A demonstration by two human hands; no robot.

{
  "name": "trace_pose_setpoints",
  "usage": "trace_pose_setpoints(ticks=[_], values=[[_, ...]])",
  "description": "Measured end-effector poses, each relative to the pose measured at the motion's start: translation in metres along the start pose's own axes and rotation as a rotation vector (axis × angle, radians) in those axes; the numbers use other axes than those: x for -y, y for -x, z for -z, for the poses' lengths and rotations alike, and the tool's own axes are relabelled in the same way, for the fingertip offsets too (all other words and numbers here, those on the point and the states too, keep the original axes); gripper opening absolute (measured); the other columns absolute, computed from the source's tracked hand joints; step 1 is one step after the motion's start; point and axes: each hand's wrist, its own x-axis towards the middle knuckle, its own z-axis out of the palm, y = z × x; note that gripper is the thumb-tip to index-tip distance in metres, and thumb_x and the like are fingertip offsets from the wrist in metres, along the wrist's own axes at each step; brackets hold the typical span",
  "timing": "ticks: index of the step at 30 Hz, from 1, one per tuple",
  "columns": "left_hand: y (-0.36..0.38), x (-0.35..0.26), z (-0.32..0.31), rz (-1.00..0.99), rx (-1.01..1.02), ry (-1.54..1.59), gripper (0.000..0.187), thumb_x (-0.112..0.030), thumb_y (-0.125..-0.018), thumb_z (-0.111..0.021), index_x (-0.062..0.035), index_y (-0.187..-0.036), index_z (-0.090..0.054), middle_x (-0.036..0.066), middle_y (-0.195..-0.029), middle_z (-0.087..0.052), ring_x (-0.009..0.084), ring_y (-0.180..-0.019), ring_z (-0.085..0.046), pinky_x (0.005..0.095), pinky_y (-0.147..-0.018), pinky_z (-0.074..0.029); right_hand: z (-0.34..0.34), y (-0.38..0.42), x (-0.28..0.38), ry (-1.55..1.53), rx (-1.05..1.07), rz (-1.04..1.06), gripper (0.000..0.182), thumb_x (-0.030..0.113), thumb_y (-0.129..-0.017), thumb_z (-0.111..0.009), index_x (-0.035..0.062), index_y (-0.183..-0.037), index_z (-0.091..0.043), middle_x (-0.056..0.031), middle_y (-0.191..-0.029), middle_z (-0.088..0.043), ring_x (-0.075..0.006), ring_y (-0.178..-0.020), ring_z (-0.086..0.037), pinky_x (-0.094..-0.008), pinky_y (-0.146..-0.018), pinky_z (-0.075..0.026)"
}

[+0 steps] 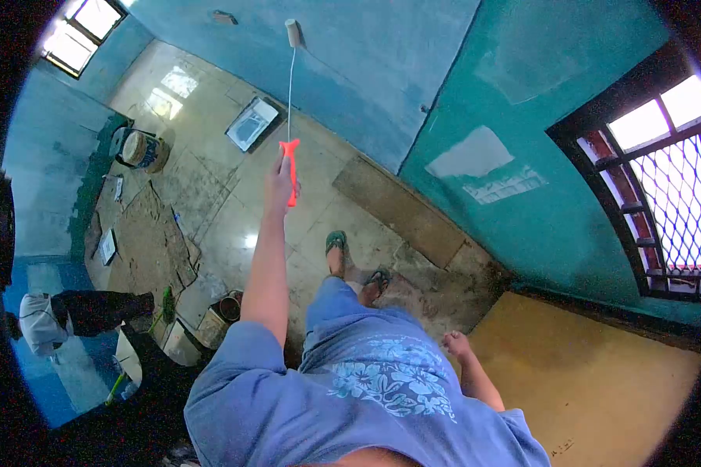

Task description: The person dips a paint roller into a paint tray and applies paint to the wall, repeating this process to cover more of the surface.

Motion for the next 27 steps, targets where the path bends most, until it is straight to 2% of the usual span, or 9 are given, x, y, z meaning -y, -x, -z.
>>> trace_pose_setpoints(ticks=[3, 7, 9, 12, 17, 20, 23, 24, 27], values=[[-0.005, -0.008, 0.007, -0.011, 0.001, -0.026, 0.044, -0.025, -0.097, -0.042, -0.0161, -0.14, -0.04, 0.003, -0.056, -0.048, 0.0112, -0.042, -0.049, 0.027, -0.038, -0.04, 0.002, 0.006, -0.003, 0.041, 0.045, 0.104, 0.02, 0.017, -0.084, -0.055, 0.0011, -0.094, -0.063, -0.0062, -0.079, -0.064, -0.0146, -0.066, -0.056, -0.0284, -0.061, -0.046], [0.068, 0.014, 0.001, 0.051, 0.072, -0.062, 0.044, -0.028, -0.098, -0.043, -0.0165, -0.14, -0.04, 0.001, -0.056, -0.047, 0.0101, -0.042, -0.047, 0.0266, -0.037, -0.039, -0.002, 0.009, -0.007, 0.044, 0.028, 0.147, 0.024, 0.024, -0.088, -0.057, 0.0017, -0.096, -0.061, -0.0076, -0.083, -0.065, -0.0166, -0.07, -0.058, -0.0304, -0.066, -0.049], [0.116, 0.007, -0.012, 0.203, 0.137, 0.02, 0.047, -0.025, -0.097, -0.045, -0.0149, -0.142, -0.036, 0.002, -0.06, -0.047, 0.0104, -0.043, -0.046, 0.0267, -0.038, -0.04, -0.011, 0.023, 0.011, 0.022, 0.012, 0.085, 0.024, 0.024, -0.088, -0.057, 0.0021, -0.096, -0.061, -0.0077, -0.083, -0.065, -0.0168, -0.072, -0.058, -0.0311, -0.065, -0.049], [0.119, 0.007, -0.018, 0.215, 0.133, 0.064, 0.047, -0.027, -0.097, -0.046, -0.016, -0.142, -0.036, 0.002, -0.06, -0.048, 0.0107, -0.042, -0.046, 0.0266, -0.038, -0.04, -0.019, 0.029, 0.032, 0.043, -0.001, 0.05, 0.024, 0.025, -0.088, -0.057, 0.0029, -0.095, -0.061, -0.0074, -0.084, -0.064, -0.0171, -0.074, -0.058, -0.0321, -0.065, -0.048], [-0.011, 0.034, 0.019, 0.123, 0.006, 0.011, 0.041, -0.028, -0.098, -0.043, -0.0128, -0.136, -0.044, 0.002, -0.057, -0.049, 0.0118, -0.041, -0.048, 0.0274, -0.037, -0.038, -0.036, 0.041, 0.053, 0.057, -0.04, 0.08, 0.025, 0.027, -0.088, -0.057, 0.0036, -0.096, -0.061, -0.0063, -0.082, -0.063, -0.0174, -0.074, -0.058, -0.032, -0.063, -0.047], [-0.088, -0.002, 0.04, 0.076, -0.048, 0.016, 0.041, -0.028, -0.098, -0.043, -0.0126, -0.136, -0.045, 0.004, -0.057, -0.049, 0.0132, -0.042, -0.05, 0.0279, -0.037, -0.039, -0.043, 0.039, 0.056, -0.021, -0.062, -0.044, 0.026, 0.016, -0.083, -0.055, -0.0015, -0.101, -0.062, -0.0091, -0.095, -0.066, -0.0178, -0.088, -0.061, -0.0294, -0.079, -0.049], [-0.145, -0.003, 0.055, 0.037, -0.032, 0.051, 0.042, -0.029, -0.098, -0.043, -0.0135, -0.137, -0.044, 0.004, -0.057, -0.049, 0.0133, -0.042, -0.05, 0.0284, -0.037, -0.04, -0.048, 0.041, 0.055, -0.084, -0.07, -0.077, 0.026, 0.014, -0.083, -0.056, -0.002, -0.102, -0.062, -0.0096, -0.096, -0.066, -0.0173, -0.087, -0.061, -0.0293, -0.078, -0.049], [-0.152, 0.001, 0.059, 0.011, -0.033, 0.06, 0.043, -0.03, -0.097, -0.043, -0.014, -0.137, -0.043, 0.003, -0.057, -0.048, 0.0133, -0.042, -0.05, 0.0286, -0.038, -0.04, -0.051, 0.042, 0.054, -0.085, -0.069, -0.062, 0.024, 0.019, -0.086, -0.055, 0.001, -0.1, -0.061, -0.0074, -0.089, -0.064, -0.0161, -0.079, -0.059, -0.0294, -0.069, -0.048], [-0.127, 0.019, 0.064, -0.009, -0.028, -0.033, 0.041, -0.028, -0.097, -0.045, -0.0119, -0.135, -0.046, 0.002, -0.062, -0.05, 0.0112, -0.044, -0.049, 0.0266, -0.038, -0.041, -0.065, 0.048, 0.073, -0.025, -0.074, -0.026, 0.022, 0.024, -0.09, -0.054, 0.0038, -0.096, -0.061, -0.0052, -0.081, -0.063, -0.0144, -0.071, -0.057, -0.0293, -0.061, -0.047]])
